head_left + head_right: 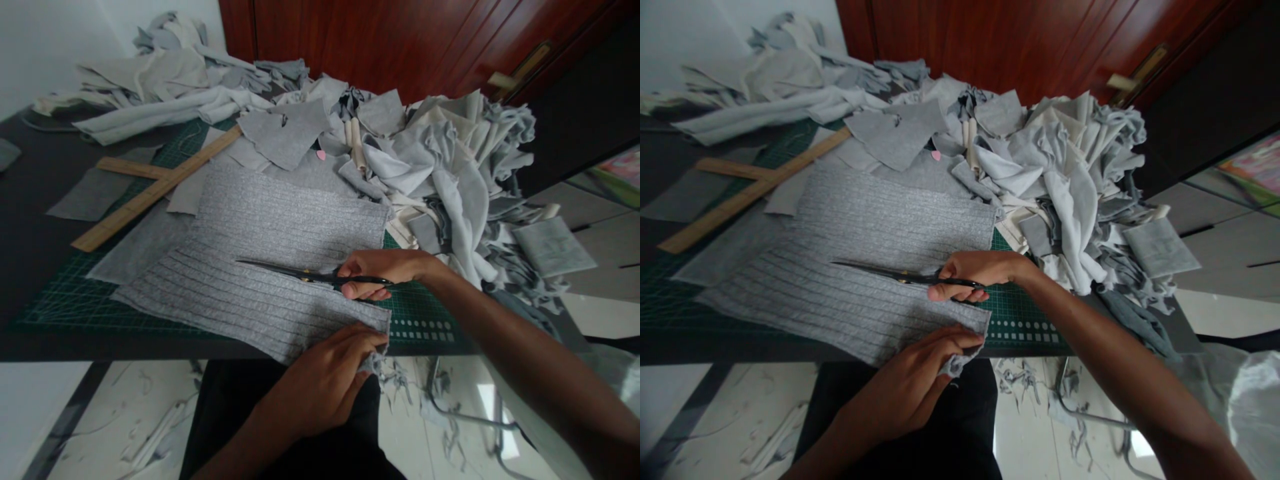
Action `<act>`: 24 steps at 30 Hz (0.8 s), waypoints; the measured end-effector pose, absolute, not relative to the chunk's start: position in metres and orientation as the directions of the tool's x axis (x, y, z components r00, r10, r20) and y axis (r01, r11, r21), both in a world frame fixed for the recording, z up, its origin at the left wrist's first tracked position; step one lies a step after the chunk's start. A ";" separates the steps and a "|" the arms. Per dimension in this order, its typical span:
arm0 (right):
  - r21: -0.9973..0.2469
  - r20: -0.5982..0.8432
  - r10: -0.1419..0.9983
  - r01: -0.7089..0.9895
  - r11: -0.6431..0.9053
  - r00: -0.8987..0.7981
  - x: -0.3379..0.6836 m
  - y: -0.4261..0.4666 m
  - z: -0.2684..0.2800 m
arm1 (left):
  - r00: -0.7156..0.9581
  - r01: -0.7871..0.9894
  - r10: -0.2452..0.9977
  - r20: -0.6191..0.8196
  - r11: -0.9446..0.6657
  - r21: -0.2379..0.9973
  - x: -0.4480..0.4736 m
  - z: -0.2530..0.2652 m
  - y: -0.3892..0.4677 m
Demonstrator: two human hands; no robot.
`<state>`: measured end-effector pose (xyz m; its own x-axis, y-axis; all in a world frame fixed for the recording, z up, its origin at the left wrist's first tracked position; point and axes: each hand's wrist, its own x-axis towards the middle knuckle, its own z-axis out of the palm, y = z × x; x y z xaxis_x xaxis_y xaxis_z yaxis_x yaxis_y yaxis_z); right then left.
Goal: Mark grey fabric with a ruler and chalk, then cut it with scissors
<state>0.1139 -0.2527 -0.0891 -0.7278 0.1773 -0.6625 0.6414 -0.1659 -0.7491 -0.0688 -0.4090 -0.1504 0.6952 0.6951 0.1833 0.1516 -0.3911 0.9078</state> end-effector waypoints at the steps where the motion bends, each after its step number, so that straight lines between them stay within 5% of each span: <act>1: -0.751 -0.661 0.183 0.639 -0.169 -0.728 0.112 -0.252 -0.090 | 0.693 0.152 0.698 0.182 -0.388 0.909 -0.069 -0.150 -0.409; 18: -0.739 -0.670 0.279 0.655 -0.160 -0.688 0.102 -0.256 -0.098 | 0.695 0.150 0.697 0.177 -0.381 0.912 -0.068 -0.149 -0.409; 24: -0.759 -0.651 0.228 0.624 -0.183 -0.724 0.104 -0.253 -0.096 | 0.693 0.156 0.699 0.177 -0.385 0.910 -0.068 -0.150 -0.409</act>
<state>0.1037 -0.2529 -0.0955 -0.7242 0.2284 -0.6507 0.6244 -0.1834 -0.7592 -0.0682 -0.4091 -0.1503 0.6932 0.6986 0.1772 0.1556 -0.3852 0.9096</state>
